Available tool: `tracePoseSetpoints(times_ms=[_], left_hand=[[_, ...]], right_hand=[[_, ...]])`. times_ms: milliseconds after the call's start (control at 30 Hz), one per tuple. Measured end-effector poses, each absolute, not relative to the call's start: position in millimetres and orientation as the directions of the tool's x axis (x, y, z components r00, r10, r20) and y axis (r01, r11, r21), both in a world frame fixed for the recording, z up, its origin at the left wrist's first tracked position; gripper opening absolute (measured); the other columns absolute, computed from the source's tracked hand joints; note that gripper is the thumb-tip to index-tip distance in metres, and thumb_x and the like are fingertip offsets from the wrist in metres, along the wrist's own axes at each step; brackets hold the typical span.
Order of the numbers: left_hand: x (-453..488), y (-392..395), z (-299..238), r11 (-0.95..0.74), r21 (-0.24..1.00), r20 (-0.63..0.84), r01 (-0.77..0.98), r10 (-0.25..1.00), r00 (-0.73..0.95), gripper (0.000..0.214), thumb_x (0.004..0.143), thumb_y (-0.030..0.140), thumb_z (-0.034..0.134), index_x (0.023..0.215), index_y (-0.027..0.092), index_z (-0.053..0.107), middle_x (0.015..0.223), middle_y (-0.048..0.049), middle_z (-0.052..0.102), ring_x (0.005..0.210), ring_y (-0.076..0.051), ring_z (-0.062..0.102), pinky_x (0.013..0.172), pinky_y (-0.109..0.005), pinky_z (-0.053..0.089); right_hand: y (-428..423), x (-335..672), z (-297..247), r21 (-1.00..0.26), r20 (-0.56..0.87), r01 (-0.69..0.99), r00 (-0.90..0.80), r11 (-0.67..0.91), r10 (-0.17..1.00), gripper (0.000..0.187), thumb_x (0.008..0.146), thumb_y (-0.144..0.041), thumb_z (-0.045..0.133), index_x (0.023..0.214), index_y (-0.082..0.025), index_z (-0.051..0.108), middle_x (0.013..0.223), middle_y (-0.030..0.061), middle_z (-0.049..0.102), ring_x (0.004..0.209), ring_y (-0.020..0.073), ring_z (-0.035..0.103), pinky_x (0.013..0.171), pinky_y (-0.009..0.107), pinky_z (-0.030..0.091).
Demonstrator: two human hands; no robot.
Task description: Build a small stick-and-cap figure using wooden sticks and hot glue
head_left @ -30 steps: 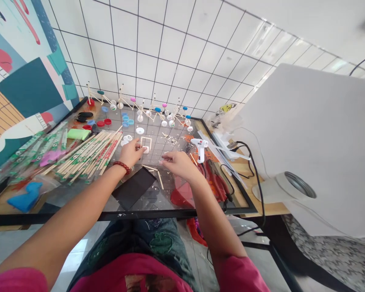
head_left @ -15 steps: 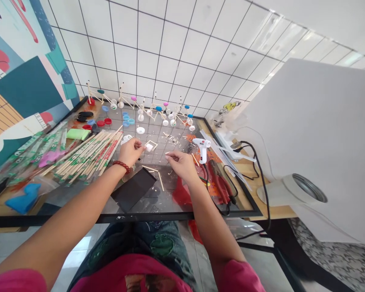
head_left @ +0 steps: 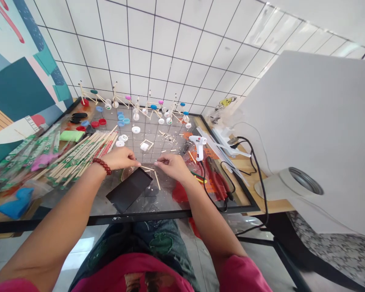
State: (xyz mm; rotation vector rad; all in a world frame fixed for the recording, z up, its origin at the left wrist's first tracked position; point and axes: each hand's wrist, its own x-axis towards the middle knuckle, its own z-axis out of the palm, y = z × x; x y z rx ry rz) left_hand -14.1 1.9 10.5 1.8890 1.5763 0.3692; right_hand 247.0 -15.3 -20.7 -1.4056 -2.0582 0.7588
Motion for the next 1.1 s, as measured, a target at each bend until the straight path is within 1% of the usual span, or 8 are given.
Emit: tracePoseSetpoints(times_ms=[267,500,600,700,800,933,1000,1100], left_hand=[[-2,-2,2,-0.128,0.73,-0.138,0.671,0.934,0.329,0.028,0.041,0.042,0.093,0.056,0.029,0.072,0.053,0.0006,0.065,0.048,-0.021,0.059,0.051,-0.031,0.037],[6,-3,3,-0.091,0.715,-0.188,0.693,0.93,0.317,0.019,0.046,0.029,0.088,0.06,0.029,0.076,0.057,-0.0004,0.067,0.057,-0.024,0.063,0.059,-0.033,0.039],[7,-4,5,-0.078,0.74,-0.203,0.668,0.921,0.333,0.015,0.049,0.031,0.088,0.058,0.028,0.076,0.059,-0.0022,0.07,0.062,-0.026,0.066,0.062,-0.034,0.043],[6,-4,7,-0.059,0.795,-0.176,0.604,0.93,0.322,0.016,0.055,0.039,0.086,0.057,0.027,0.076,0.064,-0.0045,0.073,0.067,-0.027,0.067,0.064,-0.035,0.045],[4,-3,9,-0.034,0.881,-0.098,0.471,0.963,0.252,0.024,0.059,0.045,0.086,0.06,0.024,0.076,0.067,-0.0054,0.073,0.069,-0.025,0.066,0.068,-0.035,0.048],[5,-5,14,0.095,0.974,-0.132,0.204,0.976,0.173,0.031,0.058,0.043,0.092,0.062,0.02,0.07,0.07,-0.0044,0.069,0.069,-0.02,0.064,0.069,-0.034,0.052],[6,-7,16,0.18,0.978,-0.196,0.102,0.962,0.189,0.034,0.056,0.039,0.095,0.065,0.019,0.068,0.071,-0.0032,0.068,0.069,-0.018,0.066,0.068,-0.032,0.054],[9,-9,18,0.223,0.972,-0.234,0.074,0.947,0.219,0.033,0.057,0.033,0.096,0.069,0.018,0.069,0.068,-0.0017,0.067,0.061,-0.015,0.064,0.06,-0.028,0.052]], right_hand=[[-18,242,-22,-0.607,0.091,0.674,-0.468,0.422,0.879,0.012,0.083,-0.021,0.086,0.095,-0.02,0.084,0.084,0.0019,0.075,0.074,0.0155,0.065,0.071,0.027,0.047],[-18,239,-21,-0.524,0.068,0.734,-0.468,0.431,0.881,0.013,0.091,-0.015,0.073,0.095,-0.021,0.084,0.089,0.0053,0.079,0.081,0.0188,0.07,0.075,0.028,0.048],[-17,240,-21,-0.5,0.081,0.753,-0.45,0.427,0.889,0.012,0.091,-0.017,0.072,0.094,-0.021,0.083,0.09,0.006,0.079,0.083,0.0199,0.07,0.076,0.029,0.048],[-15,241,-23,-0.559,0.11,0.723,-0.421,0.406,0.9,0.011,0.091,-0.019,0.072,0.095,-0.021,0.083,0.092,0.0064,0.08,0.085,0.0208,0.07,0.079,0.03,0.05],[-14,241,-25,-0.748,0.142,0.574,-0.352,0.333,0.925,0.023,0.1,-0.029,0.061,0.095,-0.021,0.082,0.095,0.0059,0.082,0.091,0.0217,0.072,0.084,0.03,0.052],[-16,239,-21,-0.981,0.016,0.183,-0.255,0.064,0.967,0.055,0.104,-0.064,0.05,0.097,-0.02,0.081,0.096,0.0058,0.082,0.095,0.0231,0.075,0.082,0.031,0.056],[-17,238,-19,-1.0,-0.024,0.019,-0.268,-0.019,0.963,0.056,0.093,-0.073,0.065,0.099,-0.02,0.082,0.098,0.0055,0.083,0.096,0.0236,0.075,0.085,0.032,0.057],[-19,237,-16,-0.994,-0.01,-0.104,-0.313,-0.045,0.95,0.051,0.071,-0.063,0.091,0.1,-0.022,0.082,0.097,0.0038,0.083,0.095,0.0233,0.074,0.09,0.035,0.058]])
